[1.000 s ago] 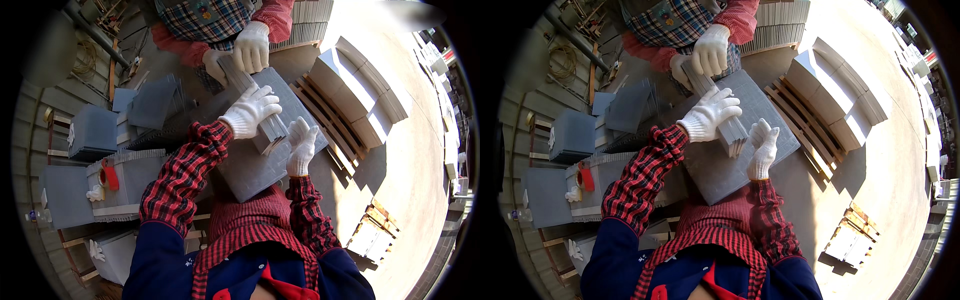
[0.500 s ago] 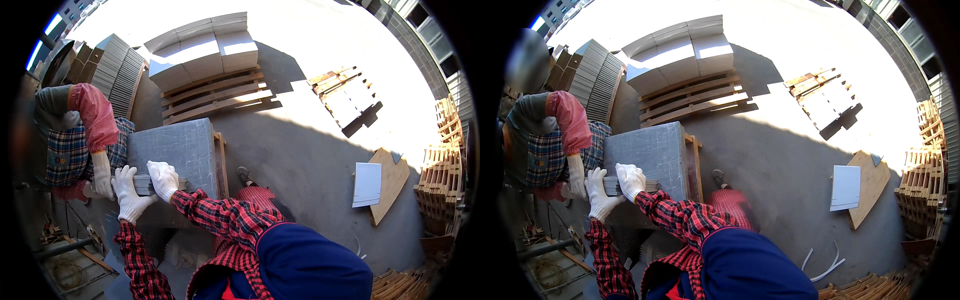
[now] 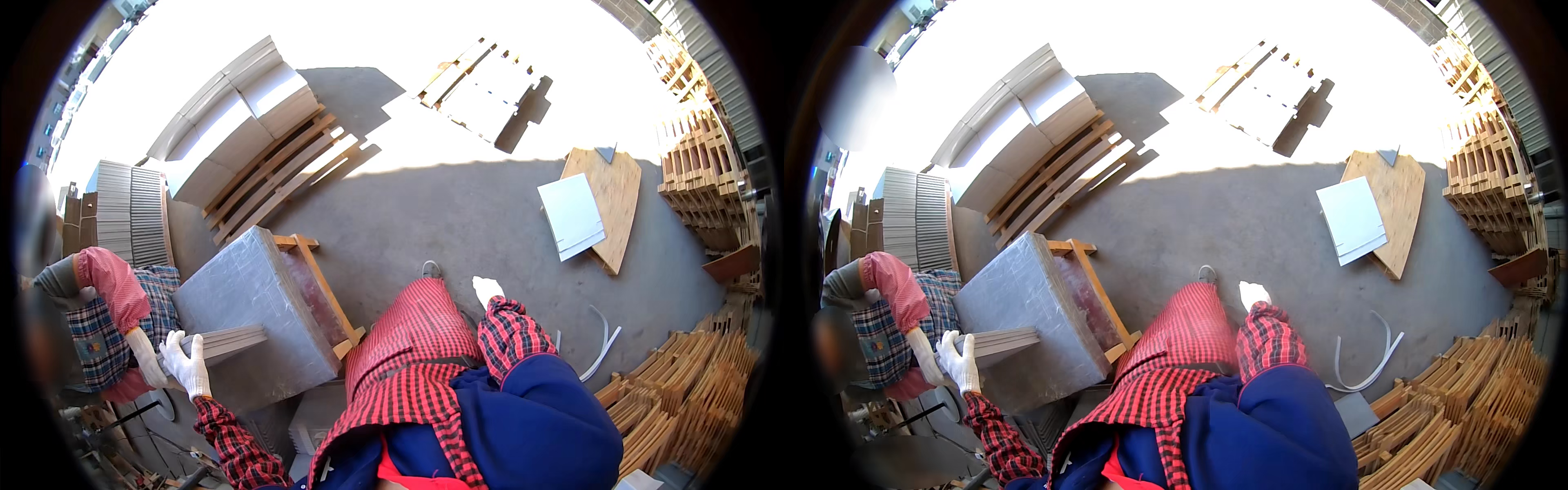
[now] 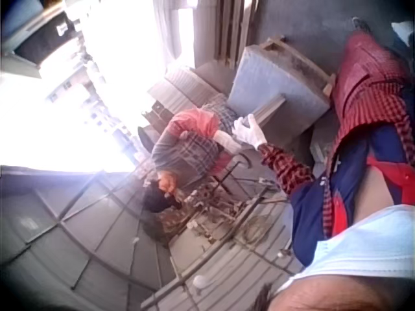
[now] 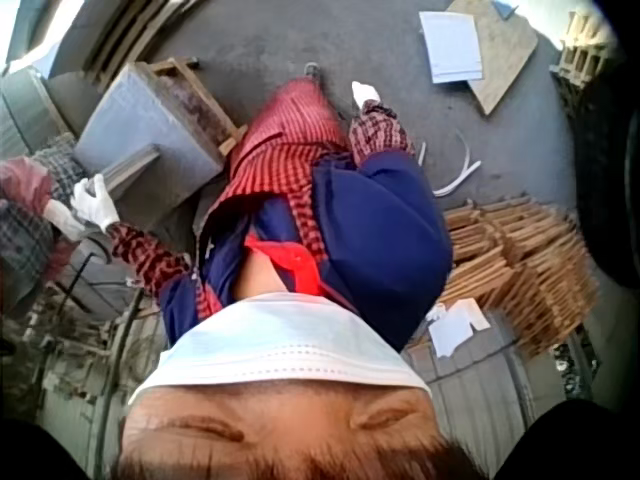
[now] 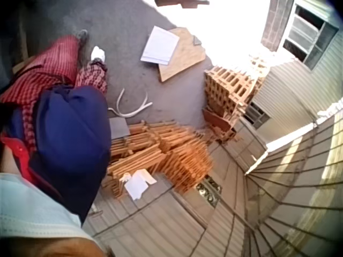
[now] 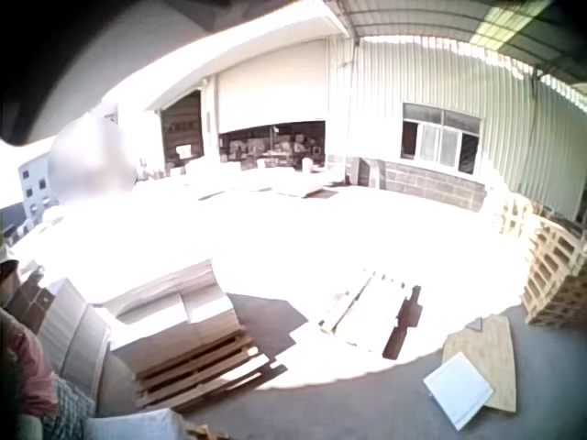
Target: The person assembles flat-pack furniture by handling gray panels, cardboard spacers, and tape. They place panels on a workbench, insert cardboard between them, and secure the stack with tape while a coworker assists.
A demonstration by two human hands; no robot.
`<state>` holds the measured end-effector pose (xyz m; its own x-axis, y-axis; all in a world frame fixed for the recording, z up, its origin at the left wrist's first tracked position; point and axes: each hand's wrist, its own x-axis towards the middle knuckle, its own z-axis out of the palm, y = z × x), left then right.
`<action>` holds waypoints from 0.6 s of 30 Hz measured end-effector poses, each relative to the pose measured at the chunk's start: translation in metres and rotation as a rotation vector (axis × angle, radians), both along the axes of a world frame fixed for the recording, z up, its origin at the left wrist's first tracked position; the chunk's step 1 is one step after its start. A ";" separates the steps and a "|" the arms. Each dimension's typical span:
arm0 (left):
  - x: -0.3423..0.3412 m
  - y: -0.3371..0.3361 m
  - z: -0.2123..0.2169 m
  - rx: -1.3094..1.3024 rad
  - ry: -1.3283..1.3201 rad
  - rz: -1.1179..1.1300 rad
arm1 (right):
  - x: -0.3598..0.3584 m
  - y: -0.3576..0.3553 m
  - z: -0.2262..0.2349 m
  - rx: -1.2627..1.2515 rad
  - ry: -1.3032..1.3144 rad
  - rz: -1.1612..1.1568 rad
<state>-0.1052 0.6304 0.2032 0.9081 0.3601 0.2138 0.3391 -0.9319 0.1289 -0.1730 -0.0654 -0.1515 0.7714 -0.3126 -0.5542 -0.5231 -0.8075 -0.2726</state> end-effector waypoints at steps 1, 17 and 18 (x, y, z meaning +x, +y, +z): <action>0.004 -0.004 -0.006 0.020 0.007 -0.018 | -0.033 -0.049 -0.009 -0.068 0.009 0.050; 0.152 -0.566 -0.108 -0.676 0.992 -0.627 | -0.022 -0.258 0.093 0.449 -0.222 -0.652; 0.158 -0.603 -0.117 -0.710 1.003 -0.648 | -0.020 -0.280 0.102 0.475 -0.214 -0.739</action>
<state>0.0523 0.0272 0.0858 0.6081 -0.4240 -0.6711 0.1044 -0.7953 0.5971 -0.1933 -0.3458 -0.0496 0.5664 -0.5441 -0.6190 -0.7633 -0.0631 -0.6430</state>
